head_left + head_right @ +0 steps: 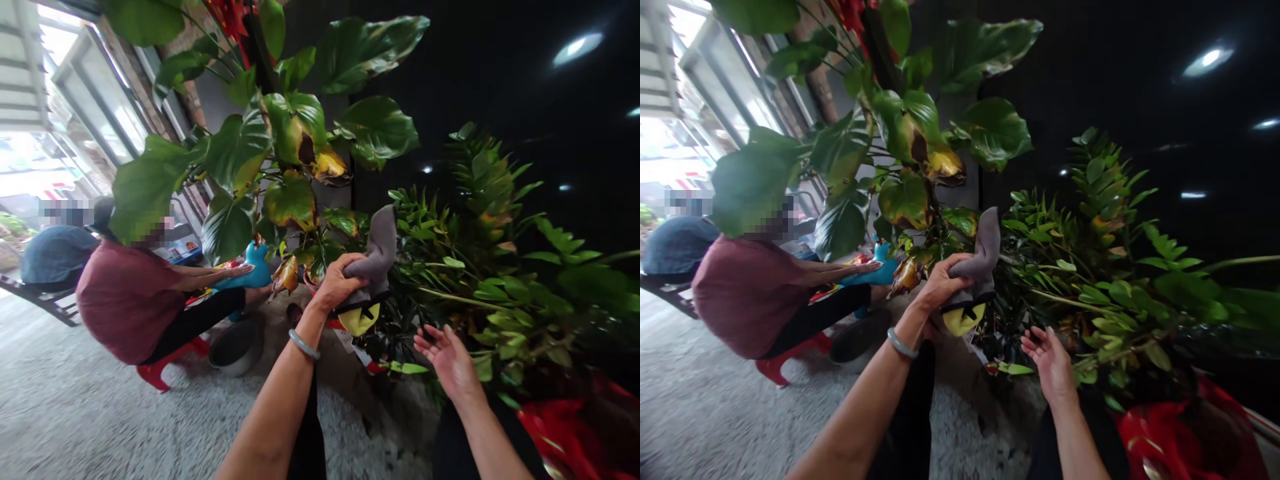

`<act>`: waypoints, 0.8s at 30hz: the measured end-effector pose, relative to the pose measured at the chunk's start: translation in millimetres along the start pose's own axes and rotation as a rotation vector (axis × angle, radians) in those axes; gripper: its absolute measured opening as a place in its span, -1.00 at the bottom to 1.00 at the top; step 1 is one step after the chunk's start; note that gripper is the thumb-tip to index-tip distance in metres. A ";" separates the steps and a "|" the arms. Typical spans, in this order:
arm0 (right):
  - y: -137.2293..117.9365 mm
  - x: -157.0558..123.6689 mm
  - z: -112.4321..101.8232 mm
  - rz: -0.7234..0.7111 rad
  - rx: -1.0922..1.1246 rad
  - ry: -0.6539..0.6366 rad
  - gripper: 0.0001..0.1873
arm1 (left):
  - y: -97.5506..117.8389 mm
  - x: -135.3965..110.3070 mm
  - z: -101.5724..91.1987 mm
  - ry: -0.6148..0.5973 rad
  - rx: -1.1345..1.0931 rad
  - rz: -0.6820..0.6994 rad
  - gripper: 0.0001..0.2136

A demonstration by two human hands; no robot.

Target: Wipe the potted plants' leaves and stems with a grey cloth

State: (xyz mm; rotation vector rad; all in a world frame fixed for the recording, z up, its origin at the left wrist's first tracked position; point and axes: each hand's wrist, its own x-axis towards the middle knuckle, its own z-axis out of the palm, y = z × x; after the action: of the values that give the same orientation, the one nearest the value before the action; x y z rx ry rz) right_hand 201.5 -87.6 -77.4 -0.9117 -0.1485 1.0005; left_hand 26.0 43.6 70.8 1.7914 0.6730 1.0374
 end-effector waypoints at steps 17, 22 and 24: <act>1.1 -2.3 2.4 0.007 -0.015 -0.075 -0.57 | -7.4 14.2 31.5 0.167 0.134 0.079 -0.51; 1.1 -1.7 -3.2 0.002 -0.006 -0.063 -0.63 | -40.4 -34.9 26.1 -0.512 0.360 -0.179 -0.52; -1.4 -1.3 -7.3 -0.008 -0.002 -0.057 -0.63 | -30.9 -39.6 15.8 -0.502 0.246 -0.209 -0.51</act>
State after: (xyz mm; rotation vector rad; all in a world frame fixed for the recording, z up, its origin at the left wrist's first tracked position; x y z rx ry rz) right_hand 205.4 -93.2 -80.7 -0.8842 -0.2010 1.0197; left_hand 19.9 18.3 25.1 2.0357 0.6704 0.3495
